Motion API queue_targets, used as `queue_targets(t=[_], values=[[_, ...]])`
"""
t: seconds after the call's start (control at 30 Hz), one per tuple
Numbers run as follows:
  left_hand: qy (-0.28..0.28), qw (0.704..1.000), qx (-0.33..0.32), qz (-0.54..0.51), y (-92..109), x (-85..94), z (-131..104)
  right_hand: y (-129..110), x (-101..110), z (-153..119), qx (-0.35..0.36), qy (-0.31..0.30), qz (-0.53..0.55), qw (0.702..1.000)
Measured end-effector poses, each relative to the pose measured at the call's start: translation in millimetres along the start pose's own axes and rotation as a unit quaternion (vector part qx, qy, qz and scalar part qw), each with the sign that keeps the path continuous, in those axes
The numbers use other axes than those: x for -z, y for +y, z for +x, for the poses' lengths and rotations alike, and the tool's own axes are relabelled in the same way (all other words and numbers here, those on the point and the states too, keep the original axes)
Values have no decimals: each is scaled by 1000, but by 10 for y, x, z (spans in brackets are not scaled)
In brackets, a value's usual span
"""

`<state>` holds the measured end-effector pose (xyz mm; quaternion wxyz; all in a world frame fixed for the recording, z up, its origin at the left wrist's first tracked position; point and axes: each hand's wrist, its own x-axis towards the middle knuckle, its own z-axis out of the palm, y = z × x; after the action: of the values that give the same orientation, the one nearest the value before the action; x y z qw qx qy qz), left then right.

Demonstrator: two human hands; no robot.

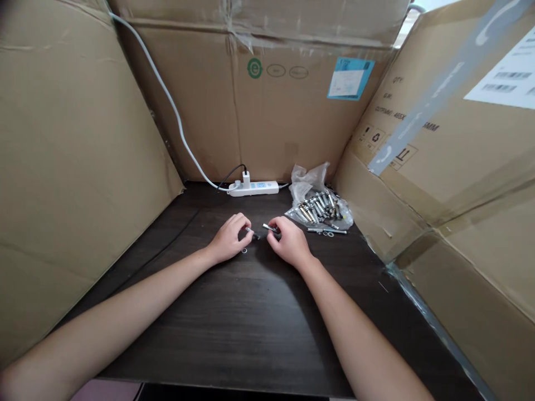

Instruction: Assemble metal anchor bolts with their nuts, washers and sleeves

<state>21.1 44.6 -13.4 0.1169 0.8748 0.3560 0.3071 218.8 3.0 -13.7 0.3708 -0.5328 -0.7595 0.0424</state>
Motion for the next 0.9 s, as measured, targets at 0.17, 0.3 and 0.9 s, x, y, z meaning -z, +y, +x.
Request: queue_targets(t=[0.17,0.3,0.9], values=[[48,996,-1,-76,9,-36,57,-32,-13,8,12,6,22,1000],[62,992,-10,-110,30,-43,30,-71,-20,3,37,25,28,999],[7,991,-44,-128,102,-2,-26,-217,-45,-49,-96,130,292,943]])
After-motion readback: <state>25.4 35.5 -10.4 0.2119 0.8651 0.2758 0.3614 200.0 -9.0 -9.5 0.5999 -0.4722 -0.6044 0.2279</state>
